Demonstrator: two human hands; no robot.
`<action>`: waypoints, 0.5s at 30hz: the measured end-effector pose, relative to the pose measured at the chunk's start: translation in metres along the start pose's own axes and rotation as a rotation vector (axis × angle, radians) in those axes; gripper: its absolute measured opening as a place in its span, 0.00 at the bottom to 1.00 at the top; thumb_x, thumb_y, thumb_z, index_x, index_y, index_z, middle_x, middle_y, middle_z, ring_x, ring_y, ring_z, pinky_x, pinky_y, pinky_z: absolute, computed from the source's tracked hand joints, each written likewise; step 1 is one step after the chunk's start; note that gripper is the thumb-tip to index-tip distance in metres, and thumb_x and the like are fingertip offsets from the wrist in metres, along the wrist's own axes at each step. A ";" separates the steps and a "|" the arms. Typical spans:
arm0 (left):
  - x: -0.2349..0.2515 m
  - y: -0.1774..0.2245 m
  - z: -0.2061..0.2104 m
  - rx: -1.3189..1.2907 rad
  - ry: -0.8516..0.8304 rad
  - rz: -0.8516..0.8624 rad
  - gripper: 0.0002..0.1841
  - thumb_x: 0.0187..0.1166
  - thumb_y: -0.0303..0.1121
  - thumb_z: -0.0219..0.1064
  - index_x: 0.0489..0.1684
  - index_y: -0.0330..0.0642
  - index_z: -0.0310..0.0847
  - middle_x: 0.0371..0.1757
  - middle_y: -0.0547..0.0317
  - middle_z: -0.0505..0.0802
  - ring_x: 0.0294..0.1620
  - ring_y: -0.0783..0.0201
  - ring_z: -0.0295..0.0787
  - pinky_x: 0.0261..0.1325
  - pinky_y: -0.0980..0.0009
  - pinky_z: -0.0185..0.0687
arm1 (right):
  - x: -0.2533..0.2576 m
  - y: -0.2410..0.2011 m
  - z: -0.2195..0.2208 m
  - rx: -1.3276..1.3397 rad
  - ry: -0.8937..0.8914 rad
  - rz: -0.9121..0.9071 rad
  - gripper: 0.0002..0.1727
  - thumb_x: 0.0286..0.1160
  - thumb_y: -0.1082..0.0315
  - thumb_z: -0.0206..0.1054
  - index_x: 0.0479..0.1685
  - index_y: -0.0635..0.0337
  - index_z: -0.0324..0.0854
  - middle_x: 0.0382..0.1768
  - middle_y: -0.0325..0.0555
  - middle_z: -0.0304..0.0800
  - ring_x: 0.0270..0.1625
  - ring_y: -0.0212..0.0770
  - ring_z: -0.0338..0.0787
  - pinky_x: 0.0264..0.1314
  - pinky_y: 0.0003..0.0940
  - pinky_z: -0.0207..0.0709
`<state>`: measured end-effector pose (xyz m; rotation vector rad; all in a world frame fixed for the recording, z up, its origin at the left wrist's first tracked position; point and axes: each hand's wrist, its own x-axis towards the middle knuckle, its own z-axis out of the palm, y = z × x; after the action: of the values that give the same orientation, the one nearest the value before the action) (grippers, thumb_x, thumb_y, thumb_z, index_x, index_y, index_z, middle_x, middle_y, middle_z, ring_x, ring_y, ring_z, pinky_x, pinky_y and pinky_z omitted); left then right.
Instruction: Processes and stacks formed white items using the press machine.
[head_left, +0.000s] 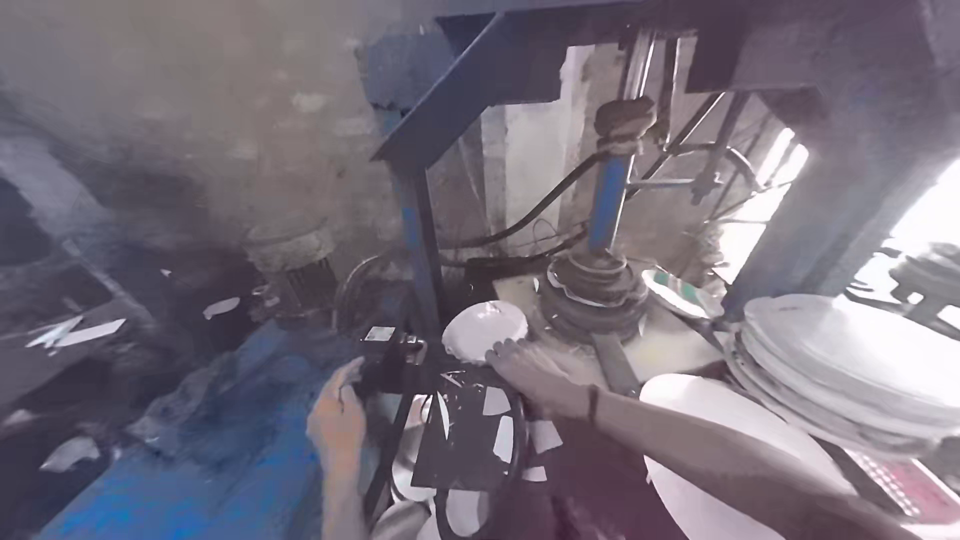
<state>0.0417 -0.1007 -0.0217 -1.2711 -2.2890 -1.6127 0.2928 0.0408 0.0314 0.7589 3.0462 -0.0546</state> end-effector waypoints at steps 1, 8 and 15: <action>0.000 0.001 0.000 -0.002 -0.005 0.003 0.22 0.86 0.23 0.42 0.67 0.29 0.82 0.62 0.31 0.90 0.64 0.32 0.86 0.68 0.33 0.72 | 0.013 0.006 0.003 -0.013 -0.002 0.034 0.16 0.82 0.83 0.54 0.65 0.76 0.76 0.65 0.71 0.81 0.70 0.69 0.81 0.70 0.61 0.73; -0.006 0.027 -0.008 -0.073 -0.026 -0.034 0.21 0.87 0.22 0.43 0.68 0.21 0.78 0.65 0.29 0.88 0.67 0.38 0.87 0.75 0.48 0.75 | -0.076 0.008 -0.041 0.109 0.018 0.011 0.20 0.89 0.62 0.58 0.72 0.62 0.80 0.66 0.62 0.85 0.72 0.65 0.82 0.76 0.66 0.67; 0.002 -0.023 0.010 -0.102 0.104 0.142 0.21 0.86 0.25 0.45 0.63 0.20 0.80 0.58 0.28 0.90 0.56 0.44 0.93 0.63 0.54 0.85 | -0.262 0.050 -0.004 0.153 0.400 0.727 0.36 0.81 0.43 0.62 0.78 0.61 0.76 0.74 0.65 0.81 0.77 0.70 0.78 0.79 0.72 0.62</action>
<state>0.0290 -0.0940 -0.0422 -1.3052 -2.0317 -1.7218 0.5476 -0.0377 0.0363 2.0475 2.8877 -0.1477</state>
